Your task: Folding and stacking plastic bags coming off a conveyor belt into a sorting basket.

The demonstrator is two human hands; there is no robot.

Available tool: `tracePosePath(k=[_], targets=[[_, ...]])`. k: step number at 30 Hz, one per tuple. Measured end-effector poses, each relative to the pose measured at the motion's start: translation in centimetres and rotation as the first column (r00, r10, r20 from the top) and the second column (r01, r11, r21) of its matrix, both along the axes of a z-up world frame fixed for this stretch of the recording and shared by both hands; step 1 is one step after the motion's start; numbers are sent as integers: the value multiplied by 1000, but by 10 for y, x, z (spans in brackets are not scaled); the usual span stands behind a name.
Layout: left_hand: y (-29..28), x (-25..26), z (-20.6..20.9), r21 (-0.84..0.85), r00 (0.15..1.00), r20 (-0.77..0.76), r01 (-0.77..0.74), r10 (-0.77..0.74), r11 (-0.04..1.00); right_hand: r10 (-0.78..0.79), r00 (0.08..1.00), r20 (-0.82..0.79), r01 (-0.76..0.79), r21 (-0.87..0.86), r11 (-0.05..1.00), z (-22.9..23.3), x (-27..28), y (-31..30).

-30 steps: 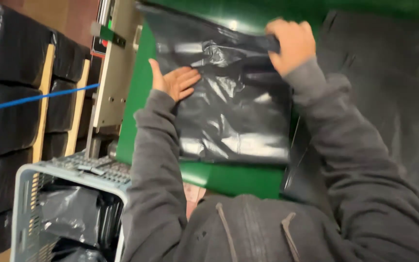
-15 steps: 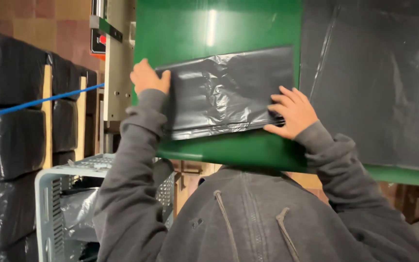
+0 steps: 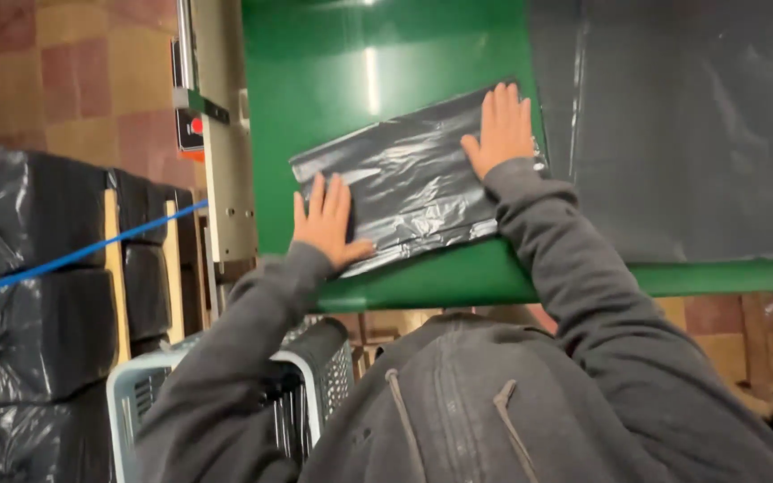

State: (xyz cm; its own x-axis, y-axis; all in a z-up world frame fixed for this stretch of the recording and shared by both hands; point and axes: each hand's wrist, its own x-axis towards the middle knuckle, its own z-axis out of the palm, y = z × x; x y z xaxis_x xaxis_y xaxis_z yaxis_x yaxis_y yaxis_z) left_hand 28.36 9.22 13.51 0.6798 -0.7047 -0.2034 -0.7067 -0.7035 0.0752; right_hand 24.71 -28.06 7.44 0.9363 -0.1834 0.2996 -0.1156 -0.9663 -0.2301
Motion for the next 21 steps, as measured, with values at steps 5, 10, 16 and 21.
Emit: tracePosePath(k=[5, 10, 16, 21], targets=[[20, -23, -63, -89, 611, 664, 637, -431, 766, 437, 899, -6, -436, -93, 895, 4, -72, 142], [-2, -52, -46, -11, 734, 116, 675, -670, 738, 567, 802, 188, -576, -11, 818, -37, -140, 170], [-62, 25, -49, -279, 634, -489, 538, -599, 796, 451, 818, 358, -560, 674, 481, -45, -200, 120], [-50, 84, -72, 142, -243, -970, -645, -26, 751, -242, 910, -336, 108, 756, -645, -4, -188, 89]])
